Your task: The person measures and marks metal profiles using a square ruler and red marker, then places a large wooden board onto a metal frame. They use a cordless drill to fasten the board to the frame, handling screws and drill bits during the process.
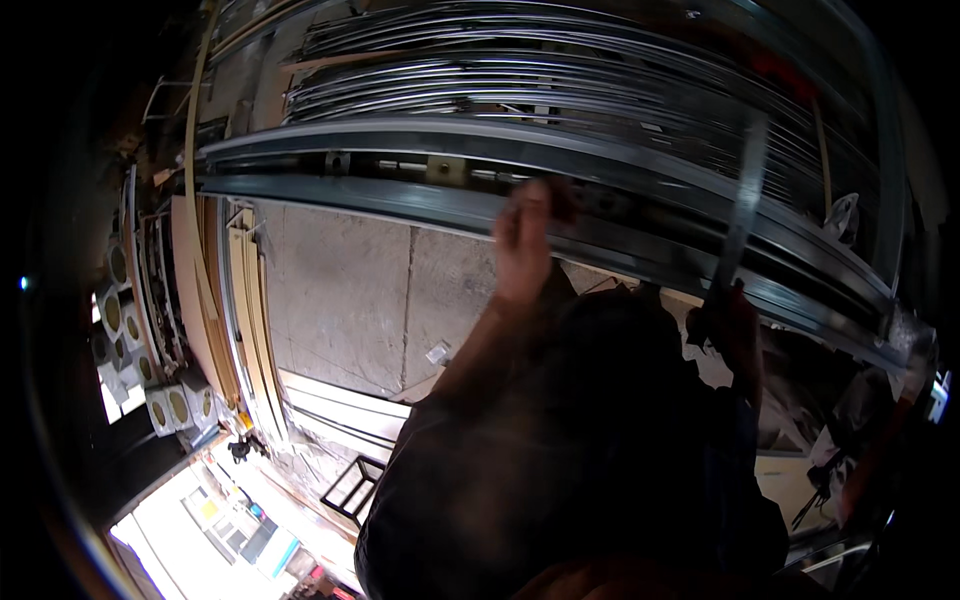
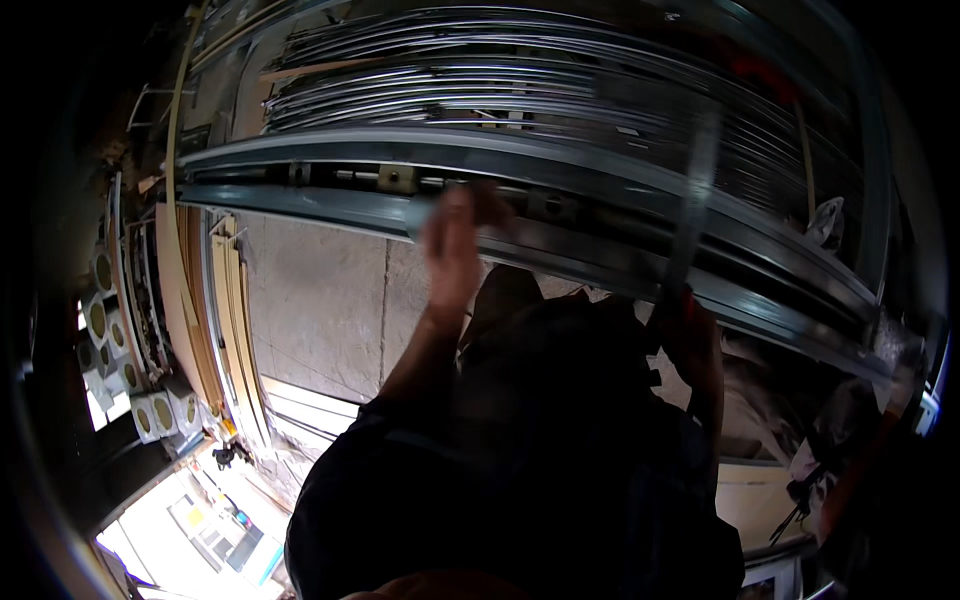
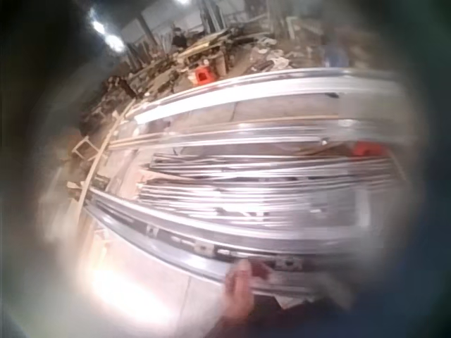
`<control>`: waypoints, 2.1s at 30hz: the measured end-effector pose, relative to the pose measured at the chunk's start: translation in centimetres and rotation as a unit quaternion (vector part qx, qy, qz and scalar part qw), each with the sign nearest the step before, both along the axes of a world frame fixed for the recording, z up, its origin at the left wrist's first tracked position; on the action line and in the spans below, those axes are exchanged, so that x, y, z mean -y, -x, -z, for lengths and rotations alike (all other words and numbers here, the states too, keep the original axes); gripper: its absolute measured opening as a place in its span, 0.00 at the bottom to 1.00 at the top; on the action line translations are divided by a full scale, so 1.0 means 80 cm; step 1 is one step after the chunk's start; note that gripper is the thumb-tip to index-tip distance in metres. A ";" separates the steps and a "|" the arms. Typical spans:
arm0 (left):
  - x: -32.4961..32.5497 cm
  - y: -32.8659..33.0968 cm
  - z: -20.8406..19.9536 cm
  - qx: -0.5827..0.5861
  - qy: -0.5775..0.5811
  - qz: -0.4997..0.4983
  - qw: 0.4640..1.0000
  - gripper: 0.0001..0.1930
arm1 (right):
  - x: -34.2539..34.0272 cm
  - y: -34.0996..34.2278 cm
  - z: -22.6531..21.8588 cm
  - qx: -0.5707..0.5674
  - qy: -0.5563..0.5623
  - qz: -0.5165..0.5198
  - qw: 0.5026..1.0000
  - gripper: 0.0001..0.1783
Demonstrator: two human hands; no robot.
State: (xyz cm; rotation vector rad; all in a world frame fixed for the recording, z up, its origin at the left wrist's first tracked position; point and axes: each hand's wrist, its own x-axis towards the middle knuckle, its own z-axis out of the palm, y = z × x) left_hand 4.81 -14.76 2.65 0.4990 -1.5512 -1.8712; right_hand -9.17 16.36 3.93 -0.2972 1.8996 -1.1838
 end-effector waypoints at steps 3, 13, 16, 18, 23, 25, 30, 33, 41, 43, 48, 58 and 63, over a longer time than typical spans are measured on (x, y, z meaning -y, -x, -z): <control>0.087 -0.051 -0.052 0.057 0.056 -0.050 0.996 0.17 | 0.012 -0.078 0.019 -0.172 -0.055 -0.130 0.975 0.09; 0.225 -0.096 -0.125 0.395 0.325 0.138 0.848 0.17 | 0.216 -0.156 -0.044 -0.128 -0.015 -0.231 0.964 0.10; 0.251 -0.116 -0.139 0.378 0.310 0.163 0.857 0.16 | 0.233 -0.171 -0.025 -0.174 0.063 -0.234 0.954 0.11; 0.281 -0.128 -0.141 0.343 0.290 0.197 0.871 0.15 | 0.245 -0.197 -0.018 -0.171 0.090 -0.225 0.955 0.11; 0.334 -0.101 -0.112 0.329 0.227 0.249 0.882 0.14 | 0.284 -0.235 -0.014 -0.122 0.061 -0.153 0.979 0.12; 0.362 -0.085 -0.102 0.352 0.230 0.253 0.871 0.15 | 0.301 -0.247 -0.005 -0.074 0.035 -0.112 0.990 0.11; 0.425 -0.041 -0.072 0.325 0.214 0.362 0.847 0.16 | 0.354 -0.283 0.027 -0.010 0.029 -0.004 1.000 0.12; 0.457 -0.011 -0.038 0.322 0.161 0.418 0.834 0.20 | 0.399 -0.322 0.036 0.023 0.017 0.076 0.997 0.12; 0.466 0.042 0.025 0.312 0.149 0.521 0.781 0.22 | 0.445 -0.378 0.029 0.030 -0.042 0.216 0.975 0.12; 0.454 0.042 0.019 0.317 0.161 0.525 0.774 0.24 | 0.442 -0.400 0.034 0.027 -0.032 0.278 0.960 0.12; 0.452 0.034 0.008 0.341 0.232 0.517 0.750 0.26 | 0.405 -0.449 0.094 -0.015 -0.003 0.486 0.874 0.13; 0.465 0.050 0.015 0.349 0.210 0.556 0.725 0.26 | 0.413 -0.387 0.039 -0.091 0.116 0.612 0.777 0.27; 0.462 0.050 0.006 0.346 0.223 0.561 0.718 0.27 | 0.408 -0.365 0.034 -0.142 0.195 0.574 0.782 0.24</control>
